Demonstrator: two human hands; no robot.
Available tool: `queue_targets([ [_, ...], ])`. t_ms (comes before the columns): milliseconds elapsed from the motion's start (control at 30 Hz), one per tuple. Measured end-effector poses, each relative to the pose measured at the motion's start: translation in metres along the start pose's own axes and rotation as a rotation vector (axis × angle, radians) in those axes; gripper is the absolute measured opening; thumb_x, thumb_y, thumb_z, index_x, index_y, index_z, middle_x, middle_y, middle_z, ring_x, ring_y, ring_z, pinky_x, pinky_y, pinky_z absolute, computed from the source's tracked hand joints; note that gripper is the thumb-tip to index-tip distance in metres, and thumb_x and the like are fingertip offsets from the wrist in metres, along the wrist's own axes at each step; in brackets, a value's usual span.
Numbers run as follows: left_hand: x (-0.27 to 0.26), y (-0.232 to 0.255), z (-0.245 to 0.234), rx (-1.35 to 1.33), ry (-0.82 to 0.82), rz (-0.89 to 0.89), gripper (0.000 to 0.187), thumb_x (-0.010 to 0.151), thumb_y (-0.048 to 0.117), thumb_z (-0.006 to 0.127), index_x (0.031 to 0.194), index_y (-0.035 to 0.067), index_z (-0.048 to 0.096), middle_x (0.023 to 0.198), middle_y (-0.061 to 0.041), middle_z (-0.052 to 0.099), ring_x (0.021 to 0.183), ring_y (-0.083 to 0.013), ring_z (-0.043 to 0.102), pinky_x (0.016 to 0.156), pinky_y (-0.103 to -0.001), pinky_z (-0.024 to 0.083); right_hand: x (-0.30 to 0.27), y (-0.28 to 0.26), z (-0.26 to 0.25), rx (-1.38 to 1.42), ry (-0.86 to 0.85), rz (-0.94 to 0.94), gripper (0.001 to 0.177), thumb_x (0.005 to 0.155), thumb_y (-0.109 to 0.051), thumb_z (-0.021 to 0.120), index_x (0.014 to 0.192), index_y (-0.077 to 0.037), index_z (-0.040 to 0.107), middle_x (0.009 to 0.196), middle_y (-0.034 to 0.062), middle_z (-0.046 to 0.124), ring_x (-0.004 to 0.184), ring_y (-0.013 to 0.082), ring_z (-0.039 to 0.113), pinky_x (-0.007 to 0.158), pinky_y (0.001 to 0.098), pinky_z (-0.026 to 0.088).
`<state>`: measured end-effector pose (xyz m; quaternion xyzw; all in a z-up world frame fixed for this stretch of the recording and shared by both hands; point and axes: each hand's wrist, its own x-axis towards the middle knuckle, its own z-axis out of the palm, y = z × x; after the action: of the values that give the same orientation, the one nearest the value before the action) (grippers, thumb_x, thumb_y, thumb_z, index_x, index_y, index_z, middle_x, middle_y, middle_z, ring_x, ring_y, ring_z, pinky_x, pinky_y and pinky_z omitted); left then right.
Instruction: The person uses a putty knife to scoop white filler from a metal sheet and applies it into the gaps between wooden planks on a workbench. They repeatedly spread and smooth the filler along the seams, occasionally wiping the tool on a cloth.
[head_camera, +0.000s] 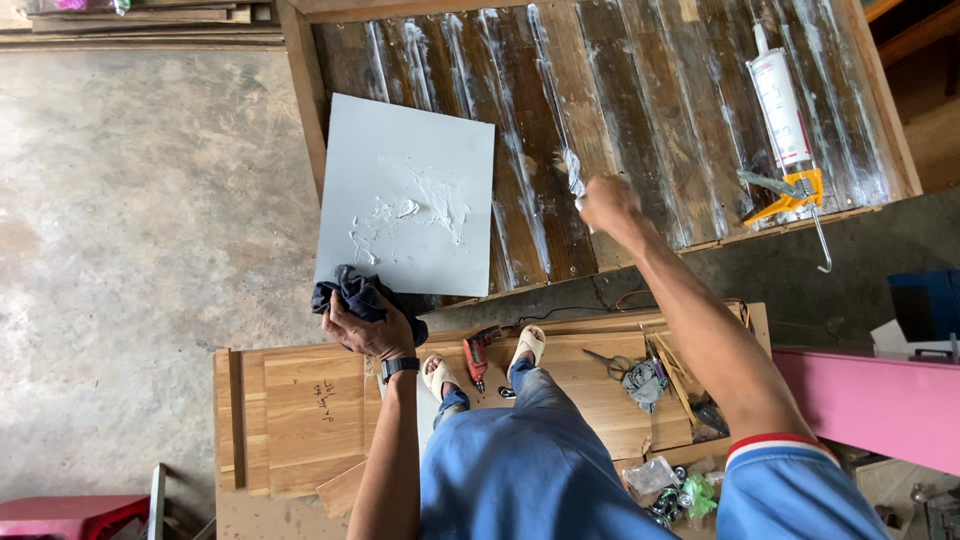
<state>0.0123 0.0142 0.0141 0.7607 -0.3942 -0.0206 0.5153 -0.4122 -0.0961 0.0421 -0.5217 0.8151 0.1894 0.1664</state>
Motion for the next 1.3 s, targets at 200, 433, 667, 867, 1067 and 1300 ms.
queue_targets([
  [200,0.002,0.006,-0.004,0.010,-0.019,-0.004,0.061,0.082,0.017,0.079,0.137,0.008,0.056,0.122,-0.022,0.054,0.114,-0.0473,0.059,0.101,-0.053,0.047,0.012,0.012,0.008,0.134,-0.007,0.027,0.019,0.085,-0.010,0.065,0.094,0.002,0.078,0.096,0.0300,0.072,0.092,0.0448,0.074,0.075,0.0501,0.060],
  [433,-0.001,-0.001,0.001,0.024,-0.009,-0.007,0.058,0.085,0.023,0.078,0.138,0.009,0.057,0.125,-0.021,0.054,0.116,-0.0460,0.060,0.102,-0.052,0.047,0.007,0.005,0.020,0.075,-0.075,0.024,0.017,0.087,-0.008,0.062,0.077,0.000,0.073,0.063,0.0151,0.061,0.058,0.0312,0.066,0.048,0.0415,0.046],
  [667,-0.001,-0.004,0.000,0.022,-0.006,-0.011,0.059,0.084,0.023,0.079,0.138,0.010,0.058,0.125,-0.021,0.055,0.116,-0.0454,0.060,0.102,-0.051,0.047,-0.021,-0.001,-0.016,-0.042,-0.094,0.052,0.015,0.094,-0.008,0.060,0.082,-0.004,0.067,0.068,0.0119,0.060,0.065,0.0263,0.060,0.058,0.0423,0.047],
  [867,-0.002,-0.006,0.000,0.011,-0.017,0.006,0.059,0.085,0.022,0.078,0.139,0.009,0.057,0.126,-0.021,0.053,0.117,-0.0450,0.059,0.103,-0.051,0.047,-0.004,0.009,0.041,0.123,-0.090,-0.054,0.018,0.089,-0.005,0.057,0.076,-0.002,0.068,0.060,0.0105,0.059,0.055,0.0259,0.061,0.048,0.0399,0.047],
  [1067,-0.002,-0.007,-0.001,-0.006,-0.012,0.010,0.060,0.085,0.022,0.079,0.139,0.009,0.056,0.126,-0.022,0.053,0.116,-0.0469,0.059,0.102,-0.053,0.046,-0.068,-0.028,-0.061,-0.002,-0.085,0.169,0.020,0.097,-0.007,0.056,0.093,0.000,0.074,0.072,0.0137,0.067,0.067,0.0215,0.069,0.055,0.0331,0.048],
  [1300,0.002,0.005,-0.005,-0.014,-0.019,0.020,0.057,0.086,0.022,0.077,0.137,0.008,0.057,0.122,-0.021,0.054,0.112,-0.0463,0.060,0.098,-0.052,0.048,-0.009,0.011,0.004,0.019,-0.129,0.090,0.016,0.087,-0.006,0.056,0.085,-0.010,0.071,0.070,0.0150,0.064,0.058,0.0244,0.068,0.052,0.0332,0.044],
])
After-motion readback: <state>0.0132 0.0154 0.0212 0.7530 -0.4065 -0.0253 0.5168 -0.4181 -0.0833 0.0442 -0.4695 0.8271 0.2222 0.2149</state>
